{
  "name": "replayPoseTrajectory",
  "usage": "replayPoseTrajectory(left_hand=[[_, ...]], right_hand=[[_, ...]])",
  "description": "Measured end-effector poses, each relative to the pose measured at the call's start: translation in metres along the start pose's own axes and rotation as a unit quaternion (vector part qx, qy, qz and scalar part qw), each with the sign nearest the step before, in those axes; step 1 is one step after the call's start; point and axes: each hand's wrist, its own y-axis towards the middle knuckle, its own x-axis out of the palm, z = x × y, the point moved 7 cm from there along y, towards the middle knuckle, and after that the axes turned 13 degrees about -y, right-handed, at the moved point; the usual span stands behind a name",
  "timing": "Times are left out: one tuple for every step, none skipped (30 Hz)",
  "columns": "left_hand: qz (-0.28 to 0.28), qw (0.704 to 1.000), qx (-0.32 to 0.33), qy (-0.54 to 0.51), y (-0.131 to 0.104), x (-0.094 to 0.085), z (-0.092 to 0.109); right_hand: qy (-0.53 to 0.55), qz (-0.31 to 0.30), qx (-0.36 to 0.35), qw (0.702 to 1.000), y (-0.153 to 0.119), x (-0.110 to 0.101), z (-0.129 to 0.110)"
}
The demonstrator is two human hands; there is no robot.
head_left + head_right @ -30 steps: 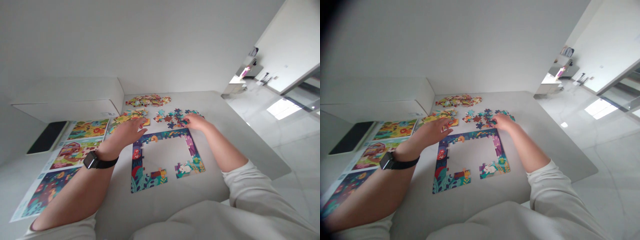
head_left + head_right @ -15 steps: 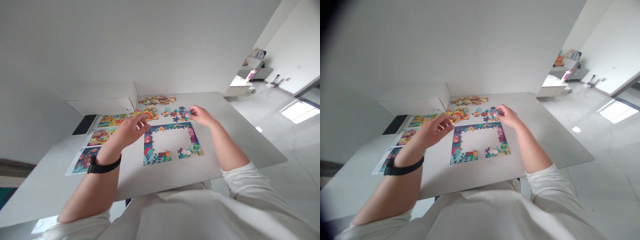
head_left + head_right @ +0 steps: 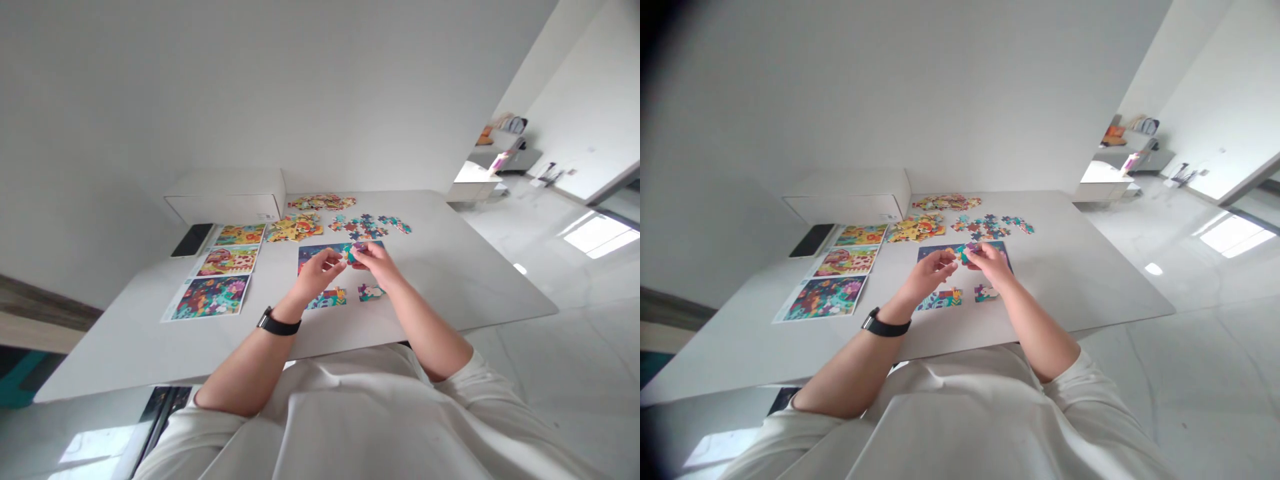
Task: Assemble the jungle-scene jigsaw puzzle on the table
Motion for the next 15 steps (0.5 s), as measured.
replayPoseTrajectory(left_hand=[[-0.001, 1.000, -0.016, -0.027, 0.000, 0.001, -0.007], [0.001, 0.998, -0.030, -0.051, 0.000, 0.002, -0.012], [0.004, 0.997, -0.041, -0.071, -0.001, 0.001, -0.015], [0.008, 0.995, -0.049, -0.087, -0.002, 0.000, -0.018], [0.014, 0.994, -0.055, -0.097, -0.002, -0.001, -0.019], [0.018, 0.993, -0.059, -0.101, -0.003, -0.002, -0.019], [0.021, 0.993, -0.061, -0.099, -0.003, -0.002, -0.019], [0.022, 0.993, -0.063, -0.095, -0.004, -0.002, -0.019], [0.023, 0.993, -0.064, -0.092, -0.004, -0.002, -0.019], [0.022, 0.993, -0.064, -0.093, -0.004, -0.002, -0.019], [0.022, 0.993, -0.064, -0.099, -0.004, -0.001, -0.020], [0.022, 0.992, -0.064, -0.108, -0.004, -0.001, -0.021], [0.022, 0.991, -0.065, -0.116, -0.004, 0.000, -0.022], [0.023, 0.990, -0.066, -0.121, -0.003, -0.001, -0.023], [0.024, 0.990, -0.067, -0.121, -0.003, -0.001, -0.024]], right_hand=[[0.005, -0.001, 0.008, 1.000, -0.001, 0.004, 0.004], [0.007, -0.007, 0.014, 1.000, -0.002, 0.008, 0.008], [0.007, -0.015, 0.020, 1.000, -0.003, 0.012, 0.011], [0.005, -0.024, 0.025, 0.999, -0.003, 0.014, 0.013], [0.000, -0.032, 0.029, 0.999, -0.004, 0.016, 0.015], [-0.005, -0.038, 0.032, 0.999, -0.004, 0.017, 0.017], [-0.012, -0.043, 0.032, 0.998, -0.005, 0.017, 0.018], [-0.019, -0.047, 0.030, 0.998, -0.005, 0.017, 0.019], [-0.026, -0.052, 0.027, 0.998, -0.005, 0.017, 0.020], [-0.033, -0.060, 0.023, 0.997, -0.005, 0.017, 0.021], [-0.041, -0.071, 0.019, 0.996, -0.004, 0.017, 0.023], [-0.051, -0.080, 0.014, 0.995, -0.004, 0.017, 0.024], [-0.065, -0.088, 0.005, 0.994, -0.004, 0.016, 0.025], [-0.084, -0.088, -0.009, 0.993, -0.004, 0.015, 0.024], [-0.108, -0.079, -0.028, 0.991, -0.003, 0.013, 0.023]])
